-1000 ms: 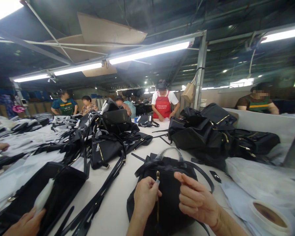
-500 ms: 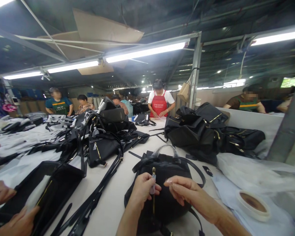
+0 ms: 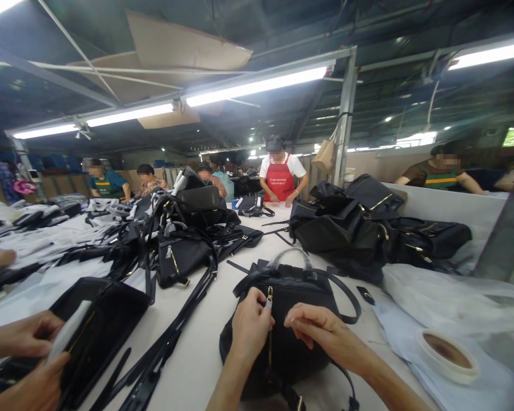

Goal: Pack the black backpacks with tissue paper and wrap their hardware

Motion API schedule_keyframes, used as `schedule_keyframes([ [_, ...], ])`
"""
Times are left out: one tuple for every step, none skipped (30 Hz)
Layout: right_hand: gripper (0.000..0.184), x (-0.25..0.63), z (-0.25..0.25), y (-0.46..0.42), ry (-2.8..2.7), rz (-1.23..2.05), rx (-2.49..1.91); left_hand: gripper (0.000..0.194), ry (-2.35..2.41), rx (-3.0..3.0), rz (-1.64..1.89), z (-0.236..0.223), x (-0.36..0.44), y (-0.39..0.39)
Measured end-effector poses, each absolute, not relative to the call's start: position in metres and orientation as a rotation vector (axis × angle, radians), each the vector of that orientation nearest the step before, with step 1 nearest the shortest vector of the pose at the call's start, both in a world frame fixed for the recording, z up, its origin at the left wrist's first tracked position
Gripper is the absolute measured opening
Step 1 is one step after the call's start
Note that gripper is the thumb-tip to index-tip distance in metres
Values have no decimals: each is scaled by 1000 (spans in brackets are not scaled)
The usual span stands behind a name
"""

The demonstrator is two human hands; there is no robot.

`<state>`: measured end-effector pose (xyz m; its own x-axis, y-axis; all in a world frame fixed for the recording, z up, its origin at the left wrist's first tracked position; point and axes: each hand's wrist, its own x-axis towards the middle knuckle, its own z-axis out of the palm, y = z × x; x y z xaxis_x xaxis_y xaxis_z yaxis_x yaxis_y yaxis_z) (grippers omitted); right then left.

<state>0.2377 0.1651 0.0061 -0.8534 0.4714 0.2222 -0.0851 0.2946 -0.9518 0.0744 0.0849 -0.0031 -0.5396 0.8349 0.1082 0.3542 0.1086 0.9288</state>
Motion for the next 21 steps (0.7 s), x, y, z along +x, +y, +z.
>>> schedule_keyframes([
  [29, 238, 5, 166, -2097, 1584, -363, 4, 1873, 1173, 1472, -5, 74, 86],
  [28, 238, 4, 168, -2090, 1578, -386, 5, 1783, 1181, 1506, -6, 74, 87],
  [27, 238, 4, 169, -2084, 1571, -408, 5, 1692, 1179, 1516, -8, 73, 88],
  [26, 237, 3, 170, -2083, 1565, -428, 5, 1621, 1168, 1503, -10, 72, 89],
  [24, 237, 3, 171, -2092, 1559, -444, 7, 1574, 1158, 1478, -11, 71, 90],
  [23, 236, 2, 172, -2113, 1549, -453, 11, 1547, 1150, 1451, -12, 71, 90],
  [23, 234, 3, 173, -2144, 1534, -458, 15, 1534, 1141, 1430, -12, 70, 90],
  [23, 232, 3, 174, -2179, 1517, -462, 18, 1534, 1128, 1417, -12, 69, 91],
  [23, 230, 3, 174, -2215, 1496, -471, 20, 1542, 1114, 1414, -12, 69, 91],
  [24, 228, 3, 175, -2250, 1473, -484, 22, 1545, 1099, 1414, -12, 69, 91],
  [24, 225, 3, 175, -2281, 1452, -502, 24, 1545, 1083, 1414, -11, 68, 91],
  [24, 223, 3, 176, -2304, 1439, -524, 25, 1540, 1070, 1415, -11, 68, 91],
  [23, 220, 3, 176, -2320, 1432, -547, 26, 1533, 1062, 1415, -10, 67, 91],
  [23, 218, 2, 177, -2331, 1426, -571, 26, 1526, 1057, 1416, -10, 67, 90],
  [22, 216, 2, 177, -2339, 1420, -593, 25, 1520, 1057, 1417, -9, 66, 90],
  [21, 215, 2, 178, -2345, 1416, -611, 23, 1516, 1058, 1419, -9, 66, 90],
  [20, 214, 2, 178, -2351, 1406, -627, 21, 1516, 1061, 1422, -9, 66, 89],
  [20, 213, 2, 179, -2362, 1394, -639, 20, 1520, 1065, 1428, -10, 66, 89],
  [19, 212, 2, 179, -2373, 1383, -650, 18, 1527, 1069, 1435, -12, 66, 89],
  [19, 212, 1, 179, -2380, 1374, -662, 16, 1538, 1074, 1444, -13, 66, 89],
  [19, 212, 0, 179, -2385, 1366, -676, 15, 1552, 1079, 1452, -16, 67, 89],
])
